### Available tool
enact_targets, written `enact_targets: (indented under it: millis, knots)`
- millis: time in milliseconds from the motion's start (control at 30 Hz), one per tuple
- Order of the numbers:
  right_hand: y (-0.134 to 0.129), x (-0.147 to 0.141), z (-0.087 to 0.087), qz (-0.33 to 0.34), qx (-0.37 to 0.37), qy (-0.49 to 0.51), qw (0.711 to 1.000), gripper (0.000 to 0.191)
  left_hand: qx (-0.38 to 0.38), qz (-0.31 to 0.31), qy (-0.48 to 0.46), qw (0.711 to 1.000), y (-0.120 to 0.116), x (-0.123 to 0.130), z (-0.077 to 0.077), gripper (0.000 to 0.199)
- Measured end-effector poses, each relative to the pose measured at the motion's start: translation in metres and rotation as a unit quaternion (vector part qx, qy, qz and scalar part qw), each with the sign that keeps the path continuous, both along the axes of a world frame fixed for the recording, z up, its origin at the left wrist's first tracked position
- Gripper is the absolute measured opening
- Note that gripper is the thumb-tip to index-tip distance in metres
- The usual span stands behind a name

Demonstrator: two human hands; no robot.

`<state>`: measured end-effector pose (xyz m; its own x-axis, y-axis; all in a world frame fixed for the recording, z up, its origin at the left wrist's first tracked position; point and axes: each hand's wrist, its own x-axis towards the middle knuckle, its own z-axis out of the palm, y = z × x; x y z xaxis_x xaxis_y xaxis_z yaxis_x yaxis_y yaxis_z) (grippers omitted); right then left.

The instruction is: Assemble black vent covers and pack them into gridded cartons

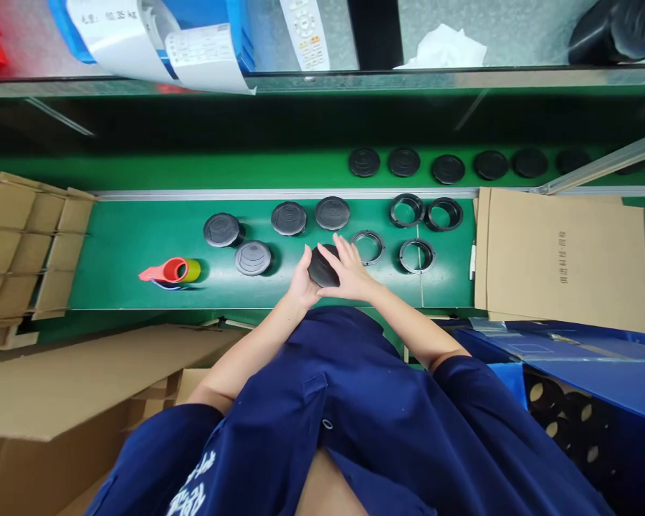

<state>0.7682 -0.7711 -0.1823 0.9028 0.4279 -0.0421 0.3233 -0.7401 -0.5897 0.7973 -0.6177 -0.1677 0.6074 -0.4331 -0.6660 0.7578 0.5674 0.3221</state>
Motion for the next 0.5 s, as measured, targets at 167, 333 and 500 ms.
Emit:
enact_targets:
  millis: [167, 333, 500]
  knots:
    - [-0.026, 0.011, -0.036, -0.123, -0.055, 0.043, 0.990, 0.114, 0.035, -0.078, 0.041, 0.996, -0.002, -0.001, -0.013, 0.069]
    - [-0.064, 0.033, -0.072, -0.223, -0.179, 0.037, 0.957, 0.111, 0.085, -0.086, 0.051, 0.991, 0.022, 0.005, -0.027, 0.065]
    - [-0.068, 0.048, -0.074, -0.207, -0.178, 0.020, 0.962, 0.098, 0.105, -0.074, 0.078, 0.989, 0.053, 0.008, -0.044, 0.054]
